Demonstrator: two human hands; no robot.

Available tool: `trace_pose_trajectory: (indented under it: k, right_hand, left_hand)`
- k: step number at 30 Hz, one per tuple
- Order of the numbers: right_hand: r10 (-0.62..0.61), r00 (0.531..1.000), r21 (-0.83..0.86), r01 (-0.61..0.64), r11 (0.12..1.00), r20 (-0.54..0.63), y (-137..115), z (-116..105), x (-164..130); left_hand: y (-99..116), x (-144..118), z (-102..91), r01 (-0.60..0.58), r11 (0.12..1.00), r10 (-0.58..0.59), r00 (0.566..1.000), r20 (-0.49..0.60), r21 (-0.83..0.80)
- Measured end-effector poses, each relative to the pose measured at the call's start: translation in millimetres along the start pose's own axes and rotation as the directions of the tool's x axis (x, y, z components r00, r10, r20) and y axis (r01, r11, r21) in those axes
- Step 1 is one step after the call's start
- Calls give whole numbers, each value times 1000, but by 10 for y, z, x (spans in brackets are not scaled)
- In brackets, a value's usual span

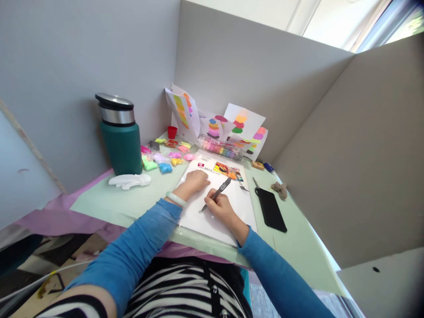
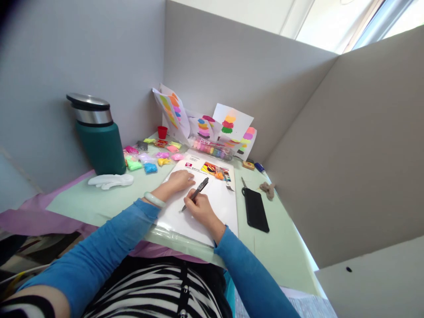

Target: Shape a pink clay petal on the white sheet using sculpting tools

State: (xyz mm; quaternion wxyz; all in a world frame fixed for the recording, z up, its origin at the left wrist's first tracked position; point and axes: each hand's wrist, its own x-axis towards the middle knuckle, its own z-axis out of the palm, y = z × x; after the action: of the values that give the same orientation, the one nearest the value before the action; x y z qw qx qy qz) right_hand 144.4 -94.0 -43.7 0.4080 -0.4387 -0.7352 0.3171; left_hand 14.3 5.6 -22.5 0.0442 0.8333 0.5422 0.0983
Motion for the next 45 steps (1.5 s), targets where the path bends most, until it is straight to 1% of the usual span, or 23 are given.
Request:
trace_pose_trajectory:
  k: [14, 20, 27, 32, 39, 45]
  right_hand:
    - [-5, 1000, -24, 5, 1000, -10, 0, -7, 8]
    - [-6, 1000, -43, 5, 999, -21, 15, -7, 8]
    - [-19, 1000, -20, 19, 1000, -16, -17, -5, 0]
    - [-3, 1000, -32, 2, 999, -16, -24, -3, -1]
    - [-5, 999, -15, 5, 1000, -35, 17, -9, 12]
    - [0, 1000, -36, -1, 999, -28, -15, -9, 1]
  left_hand:
    - [14, -26, -40, -3, 1000, 3, 1000, 14, -14]
    - [10, -18, -26, 3, 1000, -3, 1000, 16, -6]
    - [-1, -8, -6, -10, 1000, 10, 1000, 2, -1]
    - [-3, -7, -4, -15, 1000, 15, 1000, -2, 1]
    - [7, -12, -18, -6, 1000, 6, 1000, 12, -8]
    - [4, -13, -9, 7, 1000, -7, 1000, 9, -15]
